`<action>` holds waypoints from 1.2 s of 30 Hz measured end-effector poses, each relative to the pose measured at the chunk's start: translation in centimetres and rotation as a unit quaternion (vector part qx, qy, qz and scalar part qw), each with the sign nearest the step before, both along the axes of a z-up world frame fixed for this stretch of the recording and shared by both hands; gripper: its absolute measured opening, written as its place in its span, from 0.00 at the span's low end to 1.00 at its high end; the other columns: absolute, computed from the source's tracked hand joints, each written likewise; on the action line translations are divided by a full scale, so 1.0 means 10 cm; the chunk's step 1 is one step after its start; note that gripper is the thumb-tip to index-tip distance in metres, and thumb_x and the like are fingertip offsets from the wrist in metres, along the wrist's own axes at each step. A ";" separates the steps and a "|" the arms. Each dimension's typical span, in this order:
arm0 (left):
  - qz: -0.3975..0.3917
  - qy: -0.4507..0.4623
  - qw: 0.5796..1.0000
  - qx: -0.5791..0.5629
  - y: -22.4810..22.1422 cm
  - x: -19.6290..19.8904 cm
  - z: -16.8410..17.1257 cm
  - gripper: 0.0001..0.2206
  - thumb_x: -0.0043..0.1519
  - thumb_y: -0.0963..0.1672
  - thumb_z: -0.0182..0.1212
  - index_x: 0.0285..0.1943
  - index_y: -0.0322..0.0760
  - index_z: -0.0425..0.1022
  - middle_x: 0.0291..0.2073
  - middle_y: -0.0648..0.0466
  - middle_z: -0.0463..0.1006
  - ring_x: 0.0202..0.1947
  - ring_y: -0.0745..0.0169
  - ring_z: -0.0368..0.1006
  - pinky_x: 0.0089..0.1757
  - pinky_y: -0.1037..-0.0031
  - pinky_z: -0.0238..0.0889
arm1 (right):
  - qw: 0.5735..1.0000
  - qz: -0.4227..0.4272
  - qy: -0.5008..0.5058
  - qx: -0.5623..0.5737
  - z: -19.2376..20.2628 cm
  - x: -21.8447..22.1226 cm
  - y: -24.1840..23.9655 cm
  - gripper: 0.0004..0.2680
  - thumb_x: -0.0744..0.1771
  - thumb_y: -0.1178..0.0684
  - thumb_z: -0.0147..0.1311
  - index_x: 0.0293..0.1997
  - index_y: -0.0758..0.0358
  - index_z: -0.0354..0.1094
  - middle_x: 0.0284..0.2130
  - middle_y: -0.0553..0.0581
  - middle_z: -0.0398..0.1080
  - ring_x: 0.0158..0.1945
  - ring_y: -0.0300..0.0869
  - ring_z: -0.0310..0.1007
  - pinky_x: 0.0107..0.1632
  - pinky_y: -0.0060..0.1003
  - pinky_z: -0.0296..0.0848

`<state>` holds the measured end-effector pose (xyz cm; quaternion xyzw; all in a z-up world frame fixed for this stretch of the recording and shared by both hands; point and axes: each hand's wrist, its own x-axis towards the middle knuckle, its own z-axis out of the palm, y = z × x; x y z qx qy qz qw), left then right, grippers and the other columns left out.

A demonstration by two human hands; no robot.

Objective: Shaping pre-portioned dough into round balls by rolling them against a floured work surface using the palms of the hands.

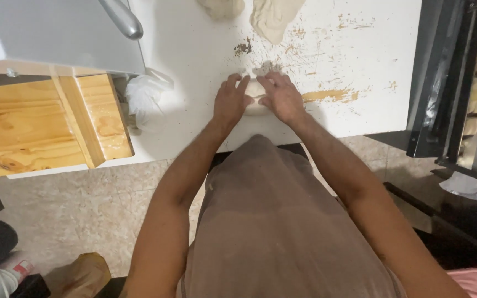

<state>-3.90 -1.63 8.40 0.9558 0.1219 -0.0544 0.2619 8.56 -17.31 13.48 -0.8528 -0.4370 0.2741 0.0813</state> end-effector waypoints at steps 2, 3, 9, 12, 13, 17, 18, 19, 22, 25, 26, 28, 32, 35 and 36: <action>-0.039 -0.007 0.999 0.024 0.06 0.21 -0.57 0.21 0.65 0.47 0.66 0.66 0.40 0.70 0.54 0.45 0.70 0.51 0.46 0.74 0.50 0.59 0.70 | 1.000 0.004 -0.025 -0.001 -0.40 0.09 0.09 0.16 0.69 0.49 0.58 0.65 0.48 0.66 0.54 0.57 0.66 0.58 0.54 0.66 0.58 0.48 0.71; -0.077 -0.012 0.996 0.048 0.04 0.27 -0.86 0.16 0.64 0.47 0.66 0.60 0.42 0.74 0.49 0.48 0.73 0.49 0.49 0.74 0.48 0.61 0.69 | 0.999 0.011 -0.049 -0.001 -0.60 0.10 0.11 0.12 0.69 0.49 0.57 0.60 0.48 0.72 0.49 0.56 0.71 0.55 0.52 0.68 0.54 0.47 0.71; -0.104 -0.146 0.983 -0.047 -0.31 -0.36 -0.29 0.08 0.71 0.44 0.52 0.52 0.36 0.75 0.43 0.47 0.74 0.44 0.47 0.75 0.47 0.63 0.68 | 0.944 0.083 -0.240 0.211 -0.41 -0.46 -0.50 0.07 0.71 0.51 0.51 0.54 0.49 0.74 0.37 0.50 0.71 0.42 0.41 0.73 0.50 0.33 0.72; -0.102 -0.176 0.979 0.011 -0.34 -0.48 -0.34 0.07 0.69 0.45 0.57 0.50 0.40 0.74 0.43 0.52 0.74 0.45 0.53 0.73 0.48 0.67 0.68 | 0.961 0.081 -0.166 0.206 -0.33 -0.53 -0.54 0.05 0.71 0.50 0.52 0.44 0.56 0.72 0.40 0.52 0.72 0.44 0.45 0.74 0.50 0.37 0.74; -0.100 -0.172 0.980 0.011 -0.39 -0.46 -0.41 0.07 0.69 0.45 0.57 0.50 0.40 0.74 0.43 0.52 0.74 0.45 0.53 0.73 0.48 0.67 0.68 | 0.962 0.082 -0.162 0.206 -0.45 -0.53 -0.50 0.05 0.71 0.50 0.52 0.44 0.56 0.72 0.40 0.52 0.72 0.44 0.45 0.74 0.50 0.37 0.74; -0.041 -0.107 0.991 0.064 -0.26 0.15 -0.67 0.08 0.69 0.47 0.54 0.43 0.38 0.72 0.36 0.53 0.68 0.40 0.52 0.72 0.40 0.67 0.70 | 0.937 0.087 -0.288 0.177 -1.46 -0.03 -0.24 0.05 0.71 0.48 0.51 0.44 0.53 0.71 0.34 0.49 0.68 0.40 0.42 0.72 0.47 0.35 0.72; -0.024 -0.087 0.991 0.103 -0.26 0.21 -0.69 0.08 0.67 0.46 0.54 0.40 0.36 0.72 0.35 0.51 0.68 0.39 0.50 0.73 0.37 0.65 0.72 | 0.938 0.104 -0.277 0.181 -1.84 0.03 -0.23 0.06 0.71 0.49 0.49 0.43 0.56 0.72 0.34 0.51 0.68 0.39 0.44 0.72 0.44 0.39 0.72; -0.023 -0.081 0.991 0.099 -0.30 0.15 -0.86 0.08 0.67 0.46 0.54 0.40 0.36 0.72 0.35 0.51 0.68 0.39 0.50 0.73 0.37 0.65 0.72 | 0.940 0.105 -0.272 0.178 -1.57 -0.01 -0.31 0.06 0.71 0.49 0.49 0.43 0.56 0.72 0.34 0.51 0.68 0.39 0.44 0.72 0.44 0.39 0.72; -0.033 0.016 0.998 0.041 -0.10 0.22 -0.64 0.09 0.69 0.45 0.53 0.47 0.38 0.78 0.39 0.51 0.73 0.41 0.55 0.76 0.41 0.70 0.74 | 0.972 0.012 -0.155 0.178 -0.72 0.21 -0.28 0.06 0.71 0.51 0.51 0.49 0.56 0.72 0.41 0.55 0.68 0.45 0.49 0.73 0.49 0.42 0.73; 0.122 -0.043 0.968 -0.215 0.09 -0.16 0.28 0.14 0.69 0.39 0.51 0.63 0.30 0.70 0.51 0.39 0.73 0.50 0.42 0.77 0.50 0.60 0.73 | 0.977 -0.123 0.045 0.167 -0.26 0.21 -0.45 0.09 0.71 0.54 0.53 0.58 0.56 0.72 0.52 0.60 0.69 0.54 0.56 0.75 0.57 0.47 0.75; 0.176 -0.010 0.945 -0.274 -0.01 -0.36 0.08 0.18 0.68 0.42 0.57 0.66 0.30 0.66 0.53 0.38 0.74 0.53 0.41 0.76 0.52 0.58 0.73 | 0.970 -0.140 0.078 0.183 -0.38 0.13 -0.60 0.12 0.70 0.51 0.57 0.58 0.62 0.71 0.48 0.66 0.70 0.51 0.59 0.75 0.54 0.48 0.77; 0.233 0.025 0.914 -0.331 -0.22 -0.63 -0.13 0.24 0.67 0.45 0.64 0.69 0.30 0.62 0.54 0.36 0.75 0.55 0.40 0.76 0.55 0.56 0.73 | 0.961 -0.157 0.114 0.195 -0.49 -0.07 -0.75 0.16 0.69 0.48 0.62 0.58 0.68 0.69 0.44 0.71 0.72 0.49 0.63 0.75 0.51 0.50 0.79; 0.254 -0.028 0.900 -0.353 -0.22 -0.34 -0.13 0.20 0.67 0.46 0.65 0.63 0.29 0.69 0.51 0.38 0.77 0.53 0.42 0.77 0.53 0.58 0.74 | 0.957 -0.153 0.098 0.225 -0.69 -0.02 -0.52 0.13 0.67 0.54 0.64 0.55 0.65 0.70 0.43 0.65 0.73 0.50 0.58 0.75 0.53 0.50 0.76; 0.183 -0.048 0.942 -0.276 -0.30 -0.28 -0.06 0.17 0.70 0.48 0.60 0.59 0.30 0.73 0.48 0.42 0.76 0.51 0.46 0.77 0.51 0.62 0.74 | 0.971 -0.133 0.040 0.195 -0.68 -0.13 -0.45 0.07 0.69 0.53 0.60 0.50 0.60 0.73 0.40 0.58 0.73 0.47 0.52 0.76 0.51 0.44 0.77; 0.122 -0.052 0.964 -0.232 -0.27 -0.20 -0.03 0.16 0.72 0.49 0.56 0.58 0.33 0.74 0.47 0.47 0.76 0.51 0.50 0.76 0.52 0.66 0.73 | 0.980 -0.114 0.004 0.165 -0.62 -0.12 -0.35 0.06 0.70 0.52 0.57 0.48 0.58 0.75 0.39 0.56 0.73 0.46 0.50 0.76 0.50 0.42 0.76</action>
